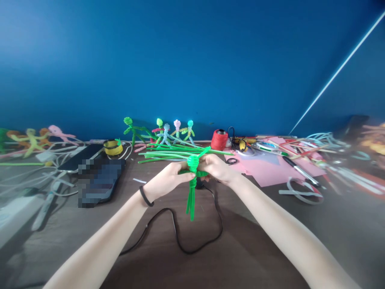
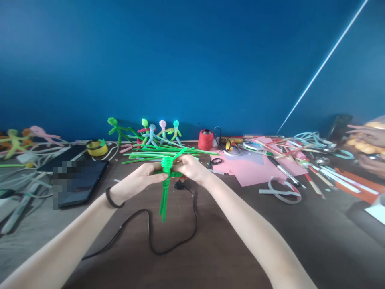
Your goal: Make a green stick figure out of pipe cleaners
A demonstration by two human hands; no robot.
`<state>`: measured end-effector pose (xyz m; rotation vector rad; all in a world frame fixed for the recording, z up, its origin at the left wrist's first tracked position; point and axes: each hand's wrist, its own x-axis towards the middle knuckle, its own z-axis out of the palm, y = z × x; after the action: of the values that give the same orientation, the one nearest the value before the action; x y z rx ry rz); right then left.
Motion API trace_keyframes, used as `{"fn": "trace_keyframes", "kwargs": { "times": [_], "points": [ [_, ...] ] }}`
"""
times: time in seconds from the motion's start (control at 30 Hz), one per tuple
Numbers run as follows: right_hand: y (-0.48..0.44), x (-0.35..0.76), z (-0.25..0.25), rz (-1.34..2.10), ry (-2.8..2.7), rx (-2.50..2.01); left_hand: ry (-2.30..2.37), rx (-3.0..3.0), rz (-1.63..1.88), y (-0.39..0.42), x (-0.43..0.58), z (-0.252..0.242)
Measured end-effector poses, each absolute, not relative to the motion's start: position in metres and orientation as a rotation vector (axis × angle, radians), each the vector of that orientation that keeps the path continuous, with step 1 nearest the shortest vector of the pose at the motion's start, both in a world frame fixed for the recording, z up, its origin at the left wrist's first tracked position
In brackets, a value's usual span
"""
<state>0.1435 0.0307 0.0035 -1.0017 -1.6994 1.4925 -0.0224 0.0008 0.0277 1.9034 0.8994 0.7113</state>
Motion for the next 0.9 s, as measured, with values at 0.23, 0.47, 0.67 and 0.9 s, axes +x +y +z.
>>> {"fn": "trace_keyframes", "kwargs": {
  "times": [0.23, 0.47, 0.67, 0.9],
  "points": [
    [0.024, 0.14, 0.007, 1.146, -1.782, -1.018, 0.98, 1.856, 0.734, 0.004, -0.023, 0.025],
    [0.023, 0.142, 0.006, 0.819, -1.909, -1.035, 1.08, 1.787, 0.773, 0.006, -0.023, 0.02],
    [0.026, 0.14, 0.005, 0.673, -1.935, -0.841, 1.173, 1.701, 0.773, 0.006, -0.022, 0.018],
    [0.019, 0.137, 0.011, 0.773, -1.927, -0.852, 1.188, 1.657, 0.836, 0.006, -0.022, 0.017]
  ]
}}
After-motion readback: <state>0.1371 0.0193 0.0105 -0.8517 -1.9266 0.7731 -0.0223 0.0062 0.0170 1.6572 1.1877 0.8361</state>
